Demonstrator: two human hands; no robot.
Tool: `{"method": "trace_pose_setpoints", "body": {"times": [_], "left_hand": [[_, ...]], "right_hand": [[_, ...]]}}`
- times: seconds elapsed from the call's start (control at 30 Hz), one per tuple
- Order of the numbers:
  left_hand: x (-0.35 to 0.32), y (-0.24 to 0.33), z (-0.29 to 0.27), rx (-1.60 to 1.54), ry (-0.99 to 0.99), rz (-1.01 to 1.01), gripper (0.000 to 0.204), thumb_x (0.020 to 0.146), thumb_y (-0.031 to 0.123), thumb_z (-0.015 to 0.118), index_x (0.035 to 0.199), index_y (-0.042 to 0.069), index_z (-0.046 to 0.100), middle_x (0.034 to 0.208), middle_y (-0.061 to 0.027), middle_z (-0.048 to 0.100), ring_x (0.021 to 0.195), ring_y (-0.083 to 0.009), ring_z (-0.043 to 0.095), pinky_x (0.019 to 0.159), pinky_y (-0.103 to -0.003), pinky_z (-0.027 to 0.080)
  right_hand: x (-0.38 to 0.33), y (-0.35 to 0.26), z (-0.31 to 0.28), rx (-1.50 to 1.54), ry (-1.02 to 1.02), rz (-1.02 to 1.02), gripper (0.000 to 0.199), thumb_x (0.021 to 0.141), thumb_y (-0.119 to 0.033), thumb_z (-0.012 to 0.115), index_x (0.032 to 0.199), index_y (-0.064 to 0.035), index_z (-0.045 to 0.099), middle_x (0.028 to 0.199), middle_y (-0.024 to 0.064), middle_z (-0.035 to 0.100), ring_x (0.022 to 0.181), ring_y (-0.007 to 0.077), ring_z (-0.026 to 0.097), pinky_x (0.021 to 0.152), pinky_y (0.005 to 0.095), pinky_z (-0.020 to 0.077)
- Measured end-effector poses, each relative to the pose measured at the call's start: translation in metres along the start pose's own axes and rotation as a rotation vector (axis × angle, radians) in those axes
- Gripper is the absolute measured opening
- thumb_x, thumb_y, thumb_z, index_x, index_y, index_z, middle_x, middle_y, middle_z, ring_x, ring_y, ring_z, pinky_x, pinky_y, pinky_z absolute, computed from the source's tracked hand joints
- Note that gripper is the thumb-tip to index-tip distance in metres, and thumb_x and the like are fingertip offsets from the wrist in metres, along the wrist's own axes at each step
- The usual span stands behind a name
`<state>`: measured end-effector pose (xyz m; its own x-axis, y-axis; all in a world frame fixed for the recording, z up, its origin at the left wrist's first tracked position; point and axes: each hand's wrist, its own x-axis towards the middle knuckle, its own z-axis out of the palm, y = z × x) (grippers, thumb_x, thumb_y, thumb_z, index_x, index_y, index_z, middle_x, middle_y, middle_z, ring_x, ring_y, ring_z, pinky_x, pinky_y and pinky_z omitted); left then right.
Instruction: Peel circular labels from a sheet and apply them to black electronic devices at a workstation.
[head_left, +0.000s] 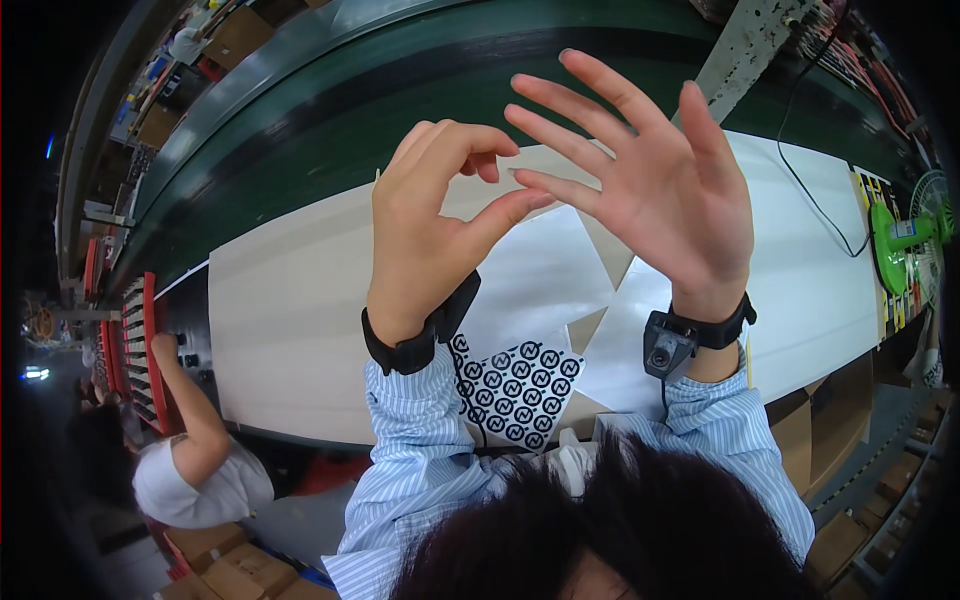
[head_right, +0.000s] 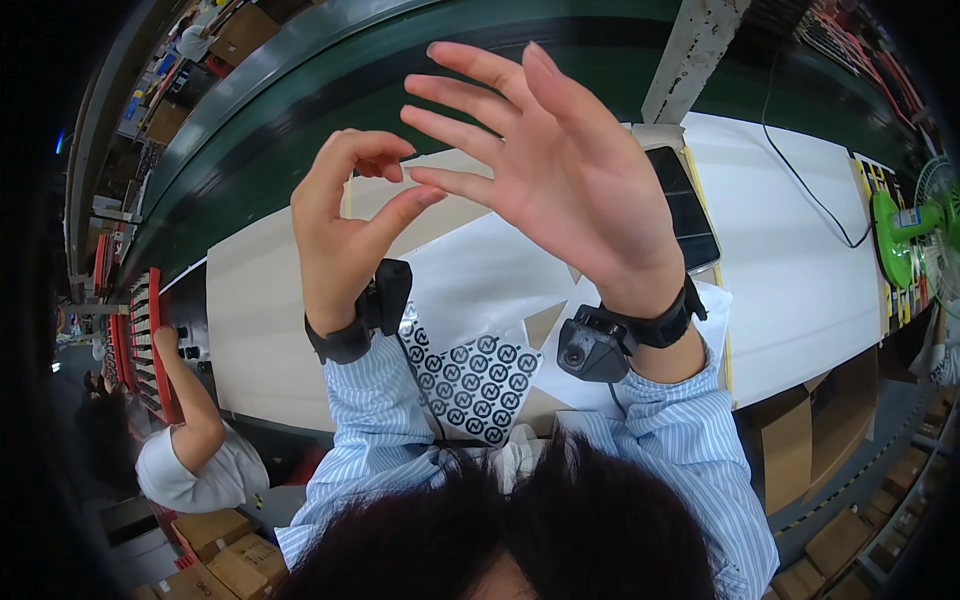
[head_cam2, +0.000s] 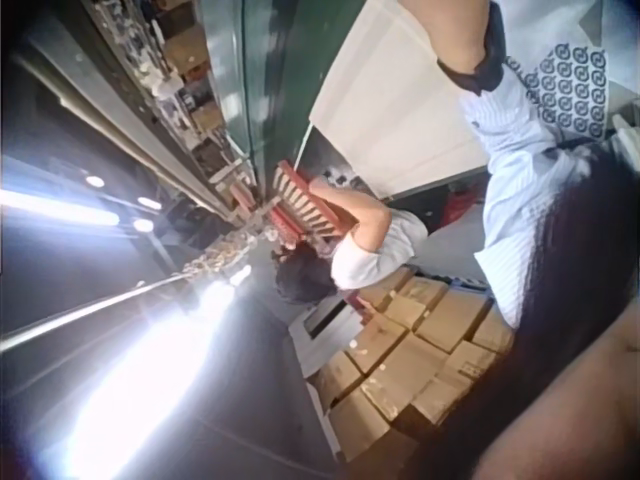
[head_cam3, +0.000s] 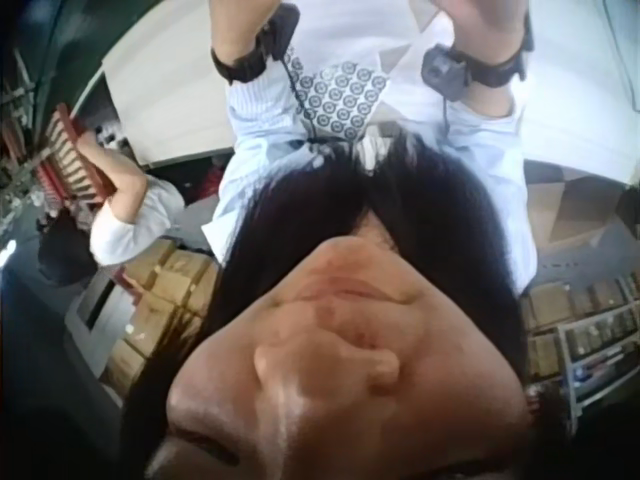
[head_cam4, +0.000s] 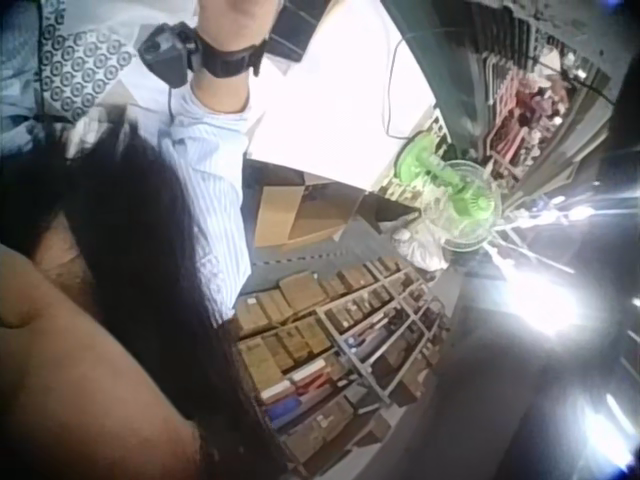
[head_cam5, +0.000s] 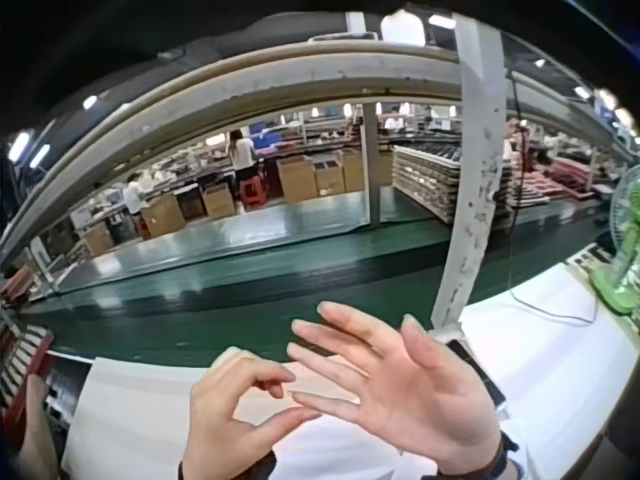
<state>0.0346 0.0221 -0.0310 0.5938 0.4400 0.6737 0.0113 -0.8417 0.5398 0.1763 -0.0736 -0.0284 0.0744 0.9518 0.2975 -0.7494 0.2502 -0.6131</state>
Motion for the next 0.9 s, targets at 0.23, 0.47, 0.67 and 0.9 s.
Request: {"method": "trace_pose_setpoints", "body": {"times": [0.23, 0.47, 0.67, 0.9], "left_hand": [[-0.001, -0.003, -0.002, -0.005, -0.037, -0.053, 0.025, 0.059, 0.014, 0.075, 0.070, 0.004, 0.055, 0.060, -0.0037, 0.050, 0.056, -0.0150, 0.047, 0.051, -0.026, 0.037], [-0.003, -0.001, 0.001, -0.106, -0.010, -0.087, 0.024, 0.060, 0.014, 0.074, 0.067, 0.004, 0.054, 0.059, -0.0037, 0.050, 0.053, -0.0155, 0.047, 0.050, -0.026, 0.036], [-0.003, -0.001, 0.001, -0.079, -0.012, -0.076, 0.021, 0.064, 0.015, 0.071, 0.068, 0.004, 0.054, 0.059, -0.0042, 0.050, 0.053, -0.0162, 0.047, 0.051, -0.027, 0.036], [-0.005, -0.002, -0.001, -0.033, -0.075, -0.095, 0.017, 0.071, 0.018, 0.064, 0.068, 0.005, 0.054, 0.058, -0.0039, 0.051, 0.052, -0.0189, 0.047, 0.053, -0.030, 0.036]], "right_hand": [[-0.002, -0.001, 0.002, -0.105, -0.077, -0.052, 0.073, 0.088, -0.051, 0.028, 0.135, 0.0010, 0.008, 0.137, 0.0280, 0.011, 0.128, 0.0418, 0.013, 0.100, 0.0536, 0.0202], [-0.004, 0.001, 0.005, -0.179, -0.072, -0.055, 0.074, 0.088, -0.053, 0.027, 0.135, 0.0010, 0.008, 0.137, 0.0279, 0.012, 0.127, 0.0413, 0.016, 0.100, 0.0506, 0.0236], [-0.004, 0.008, 0.008, -0.398, -0.043, -0.115, 0.073, 0.088, -0.053, 0.027, 0.134, 0.0014, 0.012, 0.136, 0.0262, 0.019, 0.125, 0.0390, 0.025, 0.098, 0.0453, 0.0290], [-0.004, 0.012, 0.012, -0.668, 0.047, -0.184, 0.065, 0.088, -0.047, 0.032, 0.130, 0.0016, 0.024, 0.131, 0.0235, 0.031, 0.119, 0.0348, 0.036, 0.095, 0.0412, 0.0335]]}}
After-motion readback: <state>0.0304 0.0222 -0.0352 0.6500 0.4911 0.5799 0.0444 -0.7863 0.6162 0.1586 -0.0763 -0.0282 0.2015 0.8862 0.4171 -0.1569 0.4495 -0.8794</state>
